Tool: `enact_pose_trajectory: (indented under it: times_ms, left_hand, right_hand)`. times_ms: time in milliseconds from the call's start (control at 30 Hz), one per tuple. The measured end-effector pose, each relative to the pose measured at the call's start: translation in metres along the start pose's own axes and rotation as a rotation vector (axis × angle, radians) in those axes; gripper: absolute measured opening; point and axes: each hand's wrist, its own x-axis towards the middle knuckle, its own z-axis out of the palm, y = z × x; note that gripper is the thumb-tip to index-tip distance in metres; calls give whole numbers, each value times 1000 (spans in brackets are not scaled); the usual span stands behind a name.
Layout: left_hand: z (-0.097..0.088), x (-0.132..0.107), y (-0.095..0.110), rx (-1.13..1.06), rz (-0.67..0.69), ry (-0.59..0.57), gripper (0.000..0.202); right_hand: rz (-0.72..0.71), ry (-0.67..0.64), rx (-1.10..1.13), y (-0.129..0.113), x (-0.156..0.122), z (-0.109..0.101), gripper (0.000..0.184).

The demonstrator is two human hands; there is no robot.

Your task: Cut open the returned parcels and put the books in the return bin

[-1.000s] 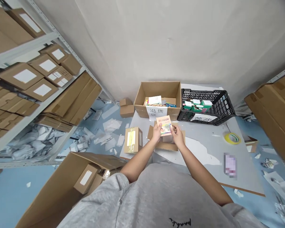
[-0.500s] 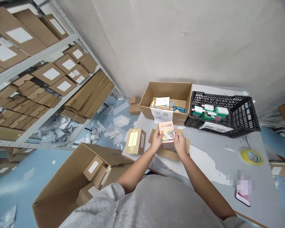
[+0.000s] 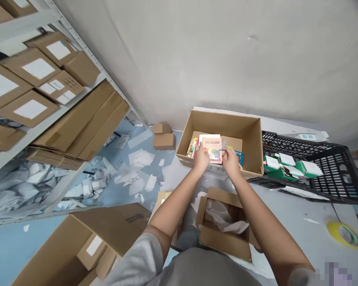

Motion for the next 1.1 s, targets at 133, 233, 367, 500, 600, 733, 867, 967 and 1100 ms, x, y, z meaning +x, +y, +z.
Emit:
enact_pose_trajectory:
  times_ms: [133,233,367,500,600,733,867,967,1100]
  left_hand:
    - [26,70,-10,7,-147,-77,83]
    - [33,96,-12,1,-251,-164,95]
    - [10,81,-8,292,-71,-201,80]
    - [-30,6,-5,361,190,-93,57]
    - [-51,-72,-10,401,279,-84,49]
    - [-56,-169,-30,585,297,-188,46]
    - [-44,-235,-60,712,94,-309,66]
    - [-31,-261,-79,729,-36,-335,81]
    - [-15,-276,-90,872,-40,-255,88]
  right_hand:
    - [114,-19,-60,29,55,40,34]
    - [176,-98,-160,45,71,51,30]
    - [125,-102,-297,43,53,37,39]
    - [-106,-62,-290,21,-7,-2,39]
    - [-175,36,-328,13,-72,-36,37]
    - [-81,15,-399,26,-167,-72,28]
    - [179,-47,-522,51,-254,-88,51]
    - [362,-114,-557,69,-303,-88,76]
    - [546,-211,-457,86,-337,-81,86]
